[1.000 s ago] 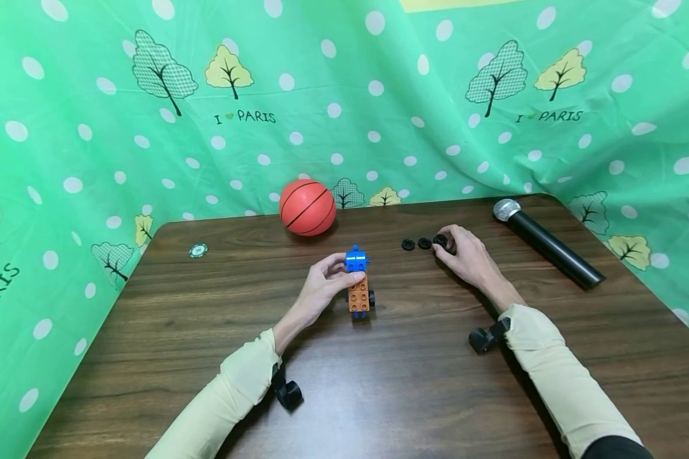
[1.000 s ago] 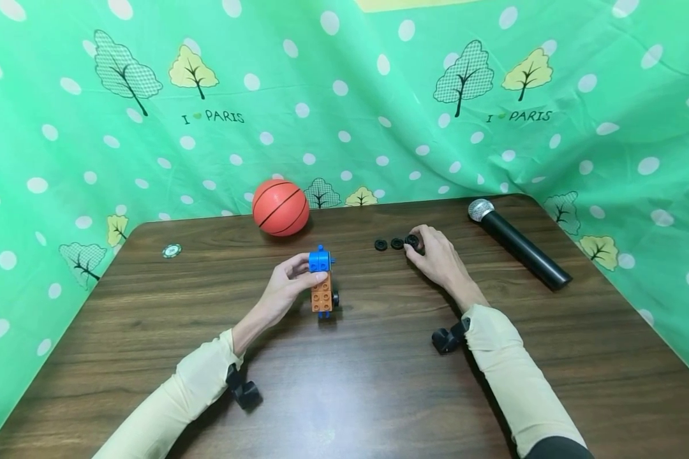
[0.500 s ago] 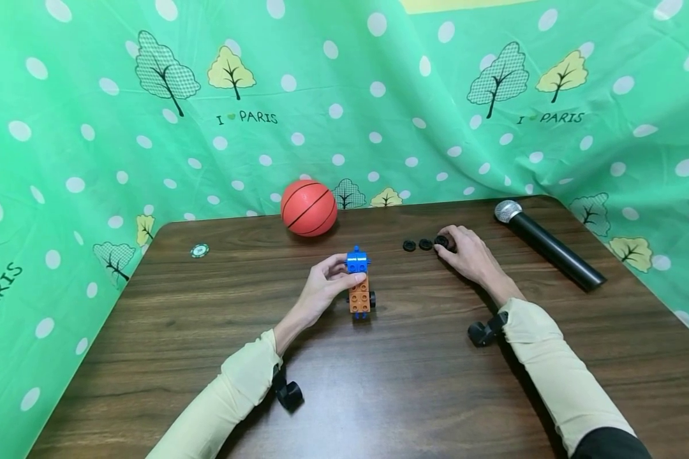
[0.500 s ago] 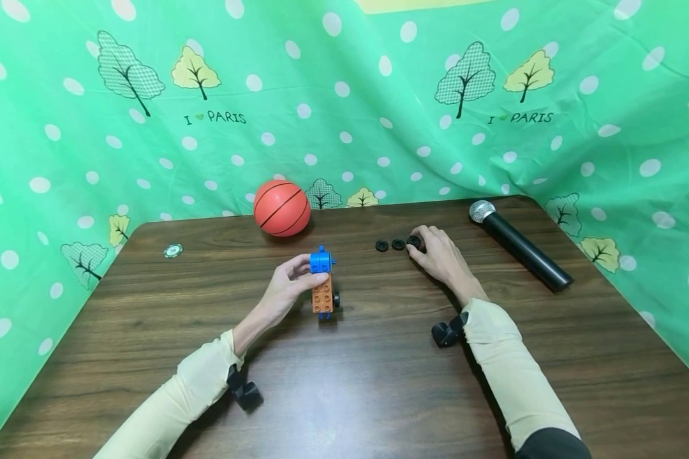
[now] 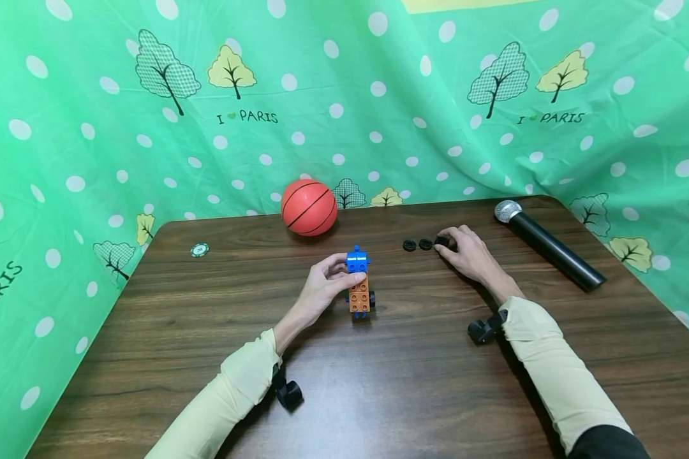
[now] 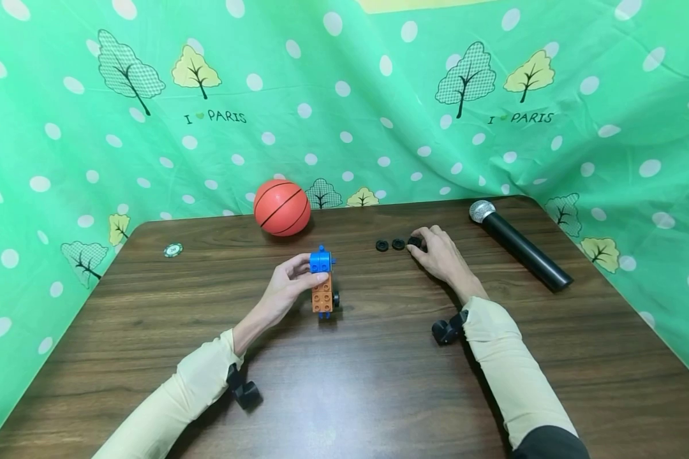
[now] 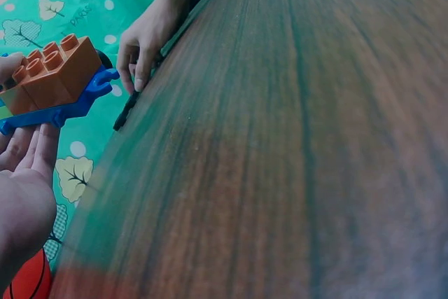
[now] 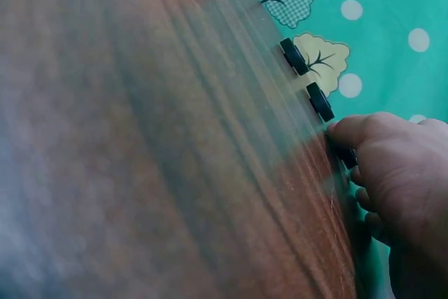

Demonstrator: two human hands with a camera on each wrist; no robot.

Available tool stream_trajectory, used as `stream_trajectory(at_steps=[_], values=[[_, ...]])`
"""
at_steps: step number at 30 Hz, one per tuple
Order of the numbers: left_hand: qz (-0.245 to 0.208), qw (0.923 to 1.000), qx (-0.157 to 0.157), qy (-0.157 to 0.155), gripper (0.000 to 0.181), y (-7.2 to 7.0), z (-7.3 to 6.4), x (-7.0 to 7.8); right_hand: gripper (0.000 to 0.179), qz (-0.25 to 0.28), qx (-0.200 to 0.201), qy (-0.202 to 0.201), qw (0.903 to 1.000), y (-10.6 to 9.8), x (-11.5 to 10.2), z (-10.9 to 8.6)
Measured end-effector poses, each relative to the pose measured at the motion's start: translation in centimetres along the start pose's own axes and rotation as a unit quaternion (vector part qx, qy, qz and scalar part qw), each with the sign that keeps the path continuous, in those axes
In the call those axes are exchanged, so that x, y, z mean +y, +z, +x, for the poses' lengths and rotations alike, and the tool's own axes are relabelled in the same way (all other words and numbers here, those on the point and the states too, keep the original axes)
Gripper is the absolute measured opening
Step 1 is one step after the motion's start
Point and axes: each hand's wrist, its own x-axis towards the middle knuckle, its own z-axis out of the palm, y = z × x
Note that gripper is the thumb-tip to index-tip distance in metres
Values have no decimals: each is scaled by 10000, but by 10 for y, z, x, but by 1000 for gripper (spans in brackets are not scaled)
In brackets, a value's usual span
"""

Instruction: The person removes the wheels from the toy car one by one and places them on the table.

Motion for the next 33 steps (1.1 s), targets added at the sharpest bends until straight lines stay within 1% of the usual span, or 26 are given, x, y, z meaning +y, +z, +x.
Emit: stream_trajectory(at_steps=[5,7,10,12,15,18,21,23,25,27,30,33], values=[[3,10000,-3,12,46,0,0,0,38,79,42,42,10000,-2,-2,-3],[-2,10000,2,24,45,1,1,0,38,115,154,63,9998,-2,-3,-4],[-24,10000,4,39,44,1,2,-1,35,233,442,51,9987,0,-9,-8],[-53,10000,-5,35,44,1,2,-1,30,337,669,-24,9972,3,-16,-12],[-134,9999,-31,60,43,2,3,0,23,560,933,-274,9937,7,-31,-18],[-187,9998,-41,97,43,3,4,0,17,861,978,-555,9899,12,-52,-23],[-169,9998,-39,99,43,4,4,1,15,1277,714,-732,9865,16,-78,-31],[-154,9998,-43,90,43,5,4,1,16,1622,388,-739,9832,20,-94,-38],[-160,9998,-39,92,43,5,4,1,18,1978,16,-695,9778,24,-109,-45],[-183,9998,-23,112,42,6,4,1,22,2311,-334,-595,9705,28,-121,-51],[-284,9994,7,174,41,6,5,0,28,2824,-760,-434,9553,33,-137,-58],[-460,9986,38,243,40,7,5,0,29,3322,-958,-260,9380,39,-150,-64]])
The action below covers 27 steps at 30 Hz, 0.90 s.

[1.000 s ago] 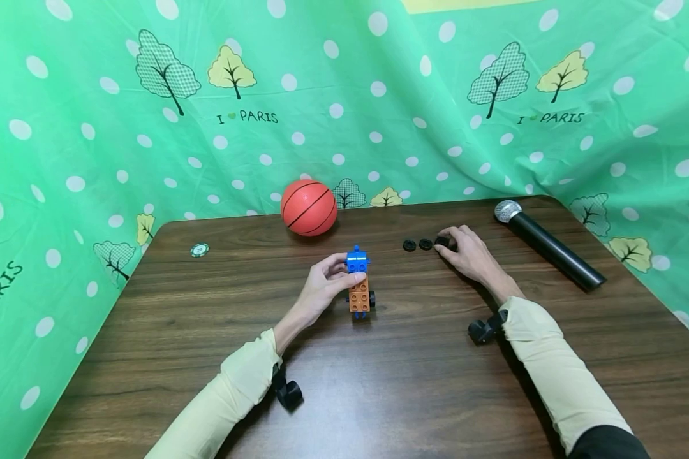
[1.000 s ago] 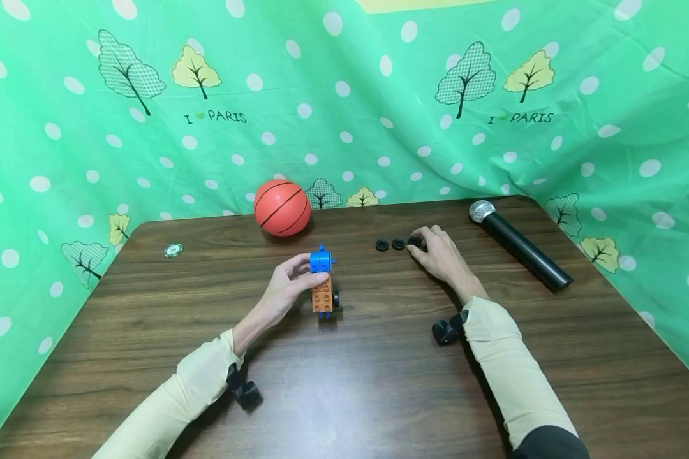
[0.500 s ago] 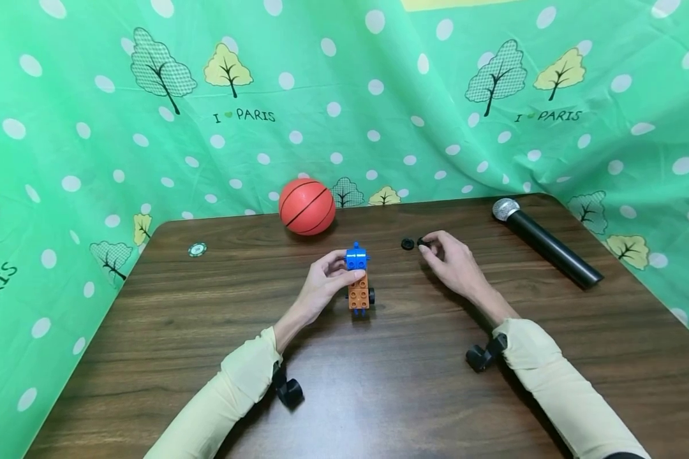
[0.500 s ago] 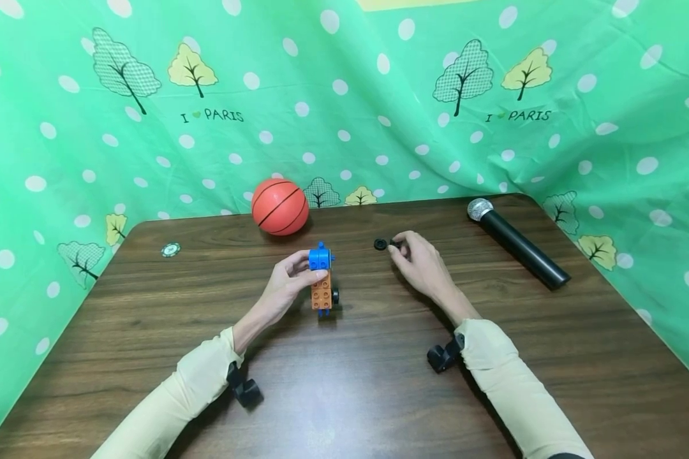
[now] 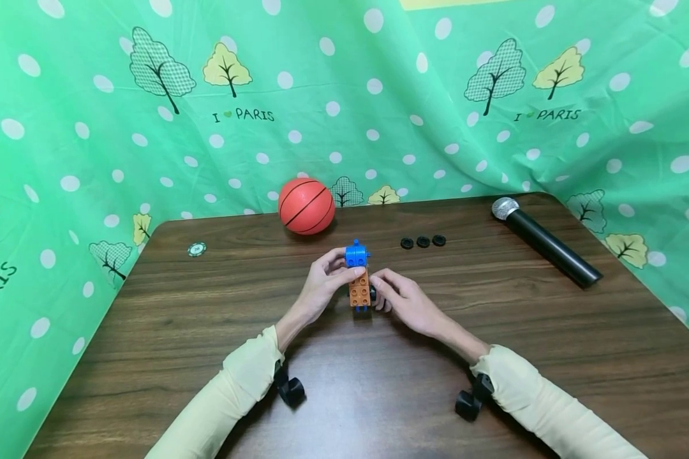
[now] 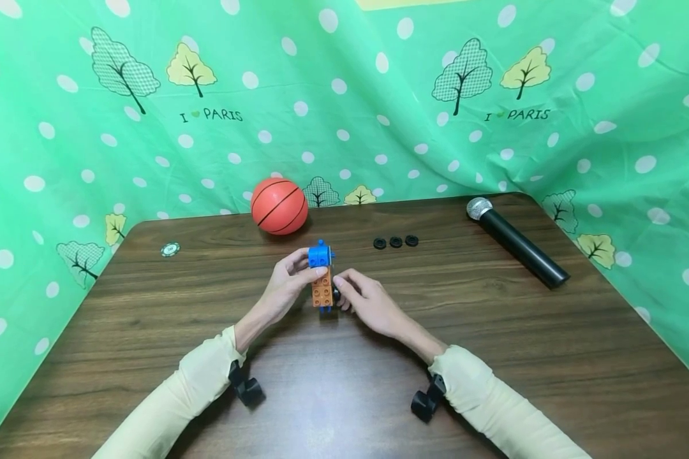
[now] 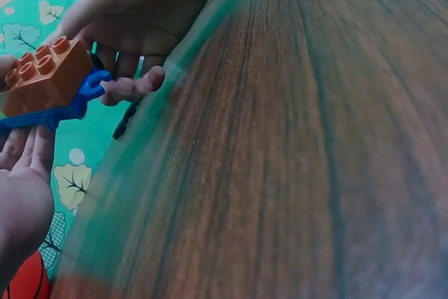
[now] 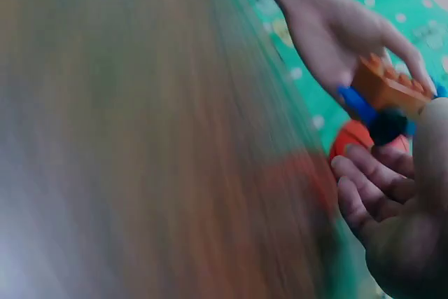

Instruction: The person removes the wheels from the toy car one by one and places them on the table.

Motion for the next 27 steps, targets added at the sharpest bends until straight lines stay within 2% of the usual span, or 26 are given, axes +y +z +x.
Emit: stream_trajectory(at_steps=[5,7,12,14,21,27], values=[[-275,9994,156,108,40,1,0,1,24,643,318,40,9974,13,-3,1],[-212,9996,150,118,43,1,0,2,21,777,537,19,9955,16,-3,1],[74,9997,-221,63,65,2,0,1,17,1036,1003,-20,9895,17,-4,1],[100,9996,-280,34,68,3,0,1,17,1122,1115,-31,9874,17,-5,2],[191,9998,17,102,45,5,-1,-1,17,1322,1309,-53,9825,21,-7,4],[-83,9994,203,266,45,5,1,-2,16,1179,1258,-233,9847,26,-8,8]])
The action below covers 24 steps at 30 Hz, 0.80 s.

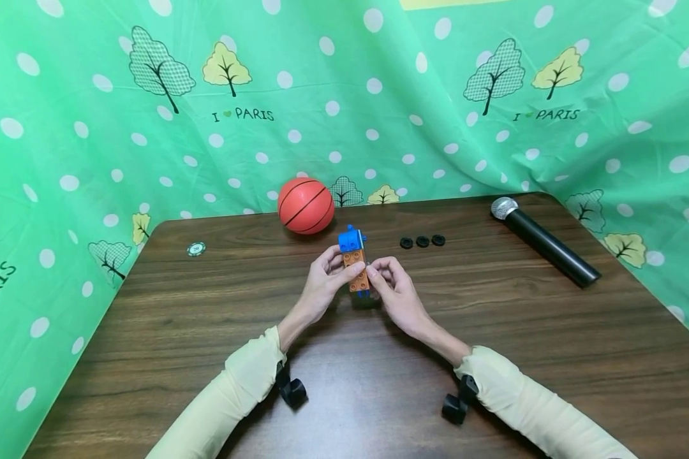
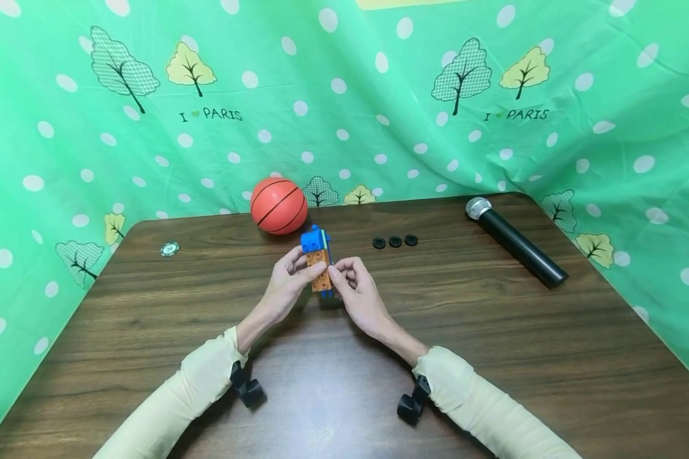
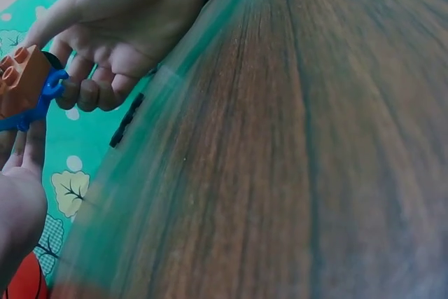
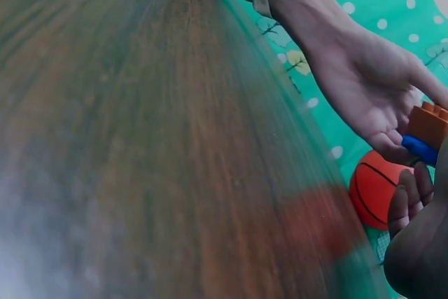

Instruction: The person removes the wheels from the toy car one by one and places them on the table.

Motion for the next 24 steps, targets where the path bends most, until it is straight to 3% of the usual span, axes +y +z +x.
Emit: stream_trajectory(at_steps=[4,7,15,21,24], values=[[-78,9999,101,51,45,0,-1,1,17,-290,71,-210,9993,2,3,0],[-19,9999,90,70,45,0,-1,2,15,-776,171,-606,9950,0,5,0],[242,9996,-79,-103,44,0,-1,3,5,-1906,147,-1877,9635,-9,14,3],[435,9987,-202,-167,45,0,-2,4,5,-2340,50,-2435,9412,-13,17,5],[468,9984,-243,-180,45,0,-1,4,6,-2388,-17,-2553,9369,-14,18,7]])
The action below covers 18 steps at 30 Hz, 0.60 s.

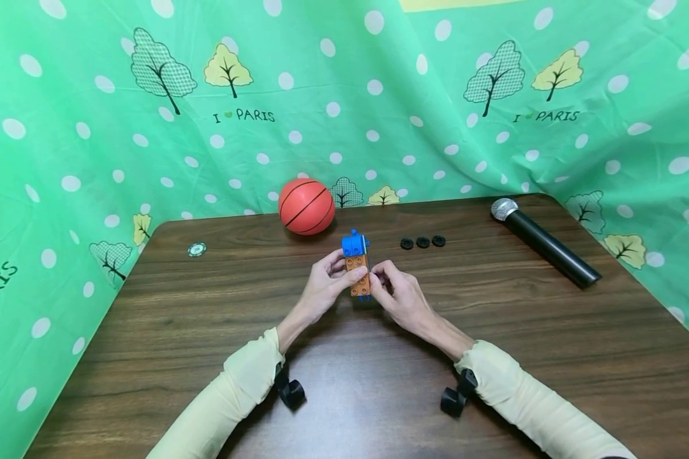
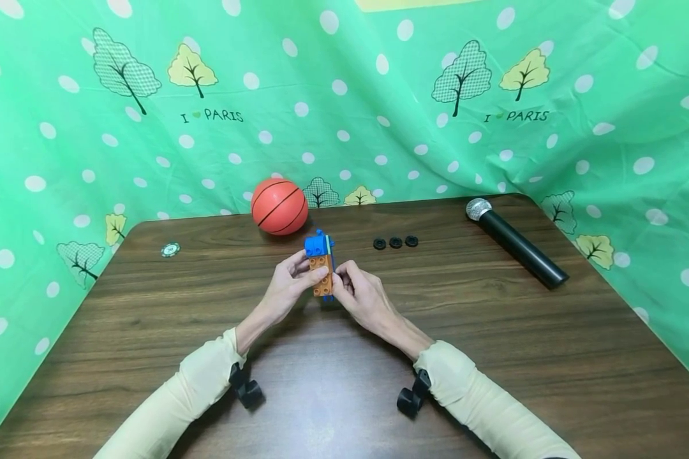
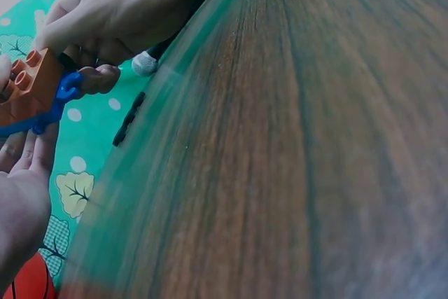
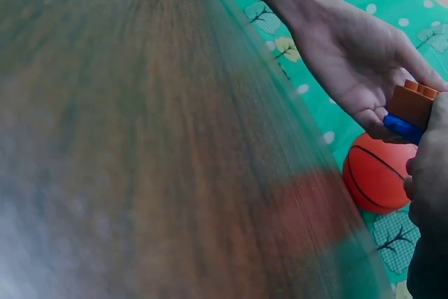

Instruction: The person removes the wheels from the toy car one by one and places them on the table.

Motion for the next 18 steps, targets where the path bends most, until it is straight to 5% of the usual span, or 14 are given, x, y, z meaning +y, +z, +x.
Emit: stream_trajectory(at_steps=[18], values=[[39,9993,-269,-238,52,-5,0,0,15,660,-311,124,9973,-3,4,1]])
